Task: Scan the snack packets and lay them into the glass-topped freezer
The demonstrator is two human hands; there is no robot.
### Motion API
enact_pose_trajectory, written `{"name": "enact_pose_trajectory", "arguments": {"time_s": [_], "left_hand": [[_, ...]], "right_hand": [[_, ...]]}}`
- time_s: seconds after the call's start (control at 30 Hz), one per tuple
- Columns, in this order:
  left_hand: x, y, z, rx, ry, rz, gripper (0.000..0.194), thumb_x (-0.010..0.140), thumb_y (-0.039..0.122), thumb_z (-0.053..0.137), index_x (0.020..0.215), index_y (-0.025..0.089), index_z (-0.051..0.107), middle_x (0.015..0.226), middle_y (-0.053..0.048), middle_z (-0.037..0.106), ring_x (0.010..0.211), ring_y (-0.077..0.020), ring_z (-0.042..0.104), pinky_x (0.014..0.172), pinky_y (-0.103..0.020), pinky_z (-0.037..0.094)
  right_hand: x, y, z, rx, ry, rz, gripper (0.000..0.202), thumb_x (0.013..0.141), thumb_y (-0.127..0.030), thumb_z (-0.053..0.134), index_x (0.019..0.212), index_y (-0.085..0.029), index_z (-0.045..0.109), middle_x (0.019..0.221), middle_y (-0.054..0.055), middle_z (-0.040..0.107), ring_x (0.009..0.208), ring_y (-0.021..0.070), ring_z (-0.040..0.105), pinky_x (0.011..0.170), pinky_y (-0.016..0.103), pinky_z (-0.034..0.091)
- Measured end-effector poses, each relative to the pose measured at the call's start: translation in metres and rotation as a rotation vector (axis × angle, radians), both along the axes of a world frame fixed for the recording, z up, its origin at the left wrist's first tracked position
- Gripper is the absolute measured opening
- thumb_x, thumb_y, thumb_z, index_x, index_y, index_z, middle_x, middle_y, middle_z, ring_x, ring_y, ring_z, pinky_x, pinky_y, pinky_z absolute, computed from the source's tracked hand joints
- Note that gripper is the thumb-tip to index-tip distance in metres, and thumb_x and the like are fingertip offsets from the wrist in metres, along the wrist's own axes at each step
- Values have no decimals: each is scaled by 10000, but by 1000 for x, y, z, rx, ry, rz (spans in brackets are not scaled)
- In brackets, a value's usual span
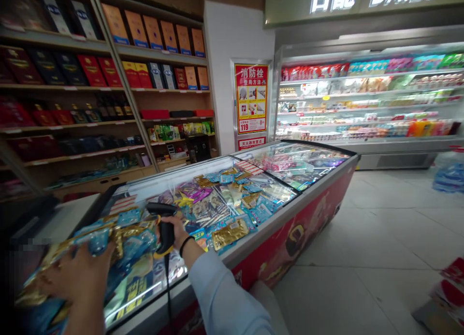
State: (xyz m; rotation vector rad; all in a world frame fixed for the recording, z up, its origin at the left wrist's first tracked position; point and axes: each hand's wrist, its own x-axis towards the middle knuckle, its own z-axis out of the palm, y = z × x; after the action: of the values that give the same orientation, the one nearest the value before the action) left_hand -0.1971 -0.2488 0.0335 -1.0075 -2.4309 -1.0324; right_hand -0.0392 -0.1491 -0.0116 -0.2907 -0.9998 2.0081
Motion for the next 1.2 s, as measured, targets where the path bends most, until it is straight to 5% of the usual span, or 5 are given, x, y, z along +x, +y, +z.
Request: {"name": "enact_pose_trajectory", "arguments": {"time_s": [0.2,0.5,0.8,1.2], "left_hand": [[-5,4,-9,-43,242,-33,505,830,462,477,1151,99,618,1219,-187,611,1165,-382,470,949,-550,344],[-1,6,-10,-7,315,-42,451,855,404,445,1115,97,650,1194,-173,630,1206,-328,461,1088,-523,244],[1,11,-18,84,390,-110,453,869,401,427,1107,87,651,1144,-197,641,1198,-353,472,1056,-557,268],[33,16,6,188,325,-278,437,838,307,442,1210,118,572,1227,-173,602,1275,-325,429,1115,-496,190]], "right_hand": [[3,-3,6,-31,-5,28,255,802,-390,463,812,-158,567,454,-25,518,374,121,441,394,220,365],[-1,2,-2,3,46,36,290,704,-434,551,815,-167,565,445,-33,532,348,121,450,363,227,345],[-4,5,-7,2,26,5,333,694,-446,552,830,-144,585,435,-23,527,349,129,463,354,235,341],[16,-8,8,-53,101,-59,311,745,-479,526,795,-174,560,439,-39,499,357,114,419,379,225,338]]}}
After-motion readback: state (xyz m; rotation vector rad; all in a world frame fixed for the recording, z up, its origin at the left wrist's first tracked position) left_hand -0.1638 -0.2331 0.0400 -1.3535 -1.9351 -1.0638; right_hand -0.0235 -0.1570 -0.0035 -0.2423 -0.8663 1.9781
